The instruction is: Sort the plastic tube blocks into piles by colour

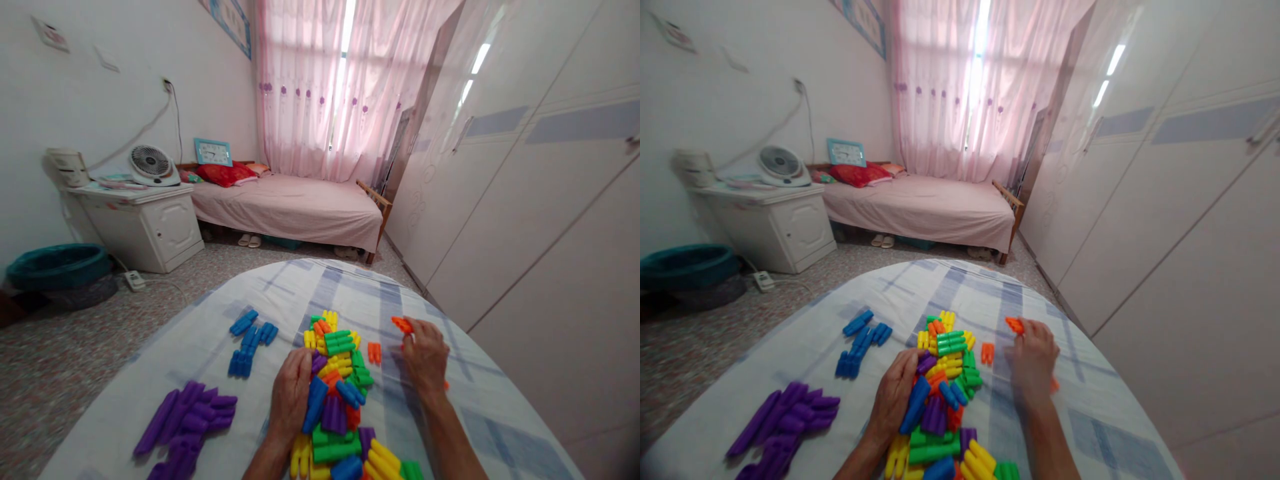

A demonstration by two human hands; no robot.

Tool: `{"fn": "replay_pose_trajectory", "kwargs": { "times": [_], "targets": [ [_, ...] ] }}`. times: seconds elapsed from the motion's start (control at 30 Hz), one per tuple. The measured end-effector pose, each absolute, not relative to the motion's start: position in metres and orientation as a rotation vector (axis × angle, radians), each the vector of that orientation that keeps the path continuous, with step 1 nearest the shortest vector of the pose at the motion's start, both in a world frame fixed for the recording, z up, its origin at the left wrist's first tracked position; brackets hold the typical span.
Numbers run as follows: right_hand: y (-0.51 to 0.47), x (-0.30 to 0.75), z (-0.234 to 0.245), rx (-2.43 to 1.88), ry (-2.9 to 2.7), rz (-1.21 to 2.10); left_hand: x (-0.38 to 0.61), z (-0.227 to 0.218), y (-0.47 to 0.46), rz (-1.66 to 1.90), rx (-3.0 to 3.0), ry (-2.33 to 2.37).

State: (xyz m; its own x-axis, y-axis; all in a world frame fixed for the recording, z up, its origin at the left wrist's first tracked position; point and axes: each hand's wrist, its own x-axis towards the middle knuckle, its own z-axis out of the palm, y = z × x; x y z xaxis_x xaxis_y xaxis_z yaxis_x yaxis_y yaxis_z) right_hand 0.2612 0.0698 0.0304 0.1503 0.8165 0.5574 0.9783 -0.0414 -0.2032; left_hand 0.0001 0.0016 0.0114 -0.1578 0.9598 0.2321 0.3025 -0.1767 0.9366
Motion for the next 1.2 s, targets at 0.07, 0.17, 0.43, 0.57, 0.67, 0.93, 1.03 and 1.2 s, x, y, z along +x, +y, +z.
{"fn": "replay_pose_trajectory", "kwargs": {
  "times": [0.07,0.17,0.43,0.57,0.67,0.93,1.03,1.2],
  "targets": [
    [0.067,0.277,0.03,-2.03,-1.561,-0.424,0.0,0.011,0.002,1.359,1.488,1.471],
    [0.063,0.292,0.02,-2.191,-1.522,-0.254,0.0,0.011,0.003,1.356,1.496,1.484],
    [0.065,0.274,0.015,-1.957,-1.612,-0.396,-0.002,0.011,0.001,1.336,1.513,1.478],
    [0.066,0.244,0.014,-1.525,-1.945,-0.144,-0.001,0.013,0.001,1.338,1.514,1.466],
    [0.064,0.228,0.007,-1.456,-2.103,0.071,-0.001,0.013,0.001,1.344,1.513,1.457],
    [0.068,0.23,0.0,-1.48,-2.041,0.18,-0.002,0.013,0.001,1.329,1.517,1.459],
    [0.069,0.229,-0.002,-1.444,-1.975,0.225,-0.002,0.013,0.001,1.332,1.507,1.464],
    [0.072,0.24,0.003,-1.463,-1.895,0.061,-0.002,0.012,0.002,1.332,1.509,1.453]
  ]
}}
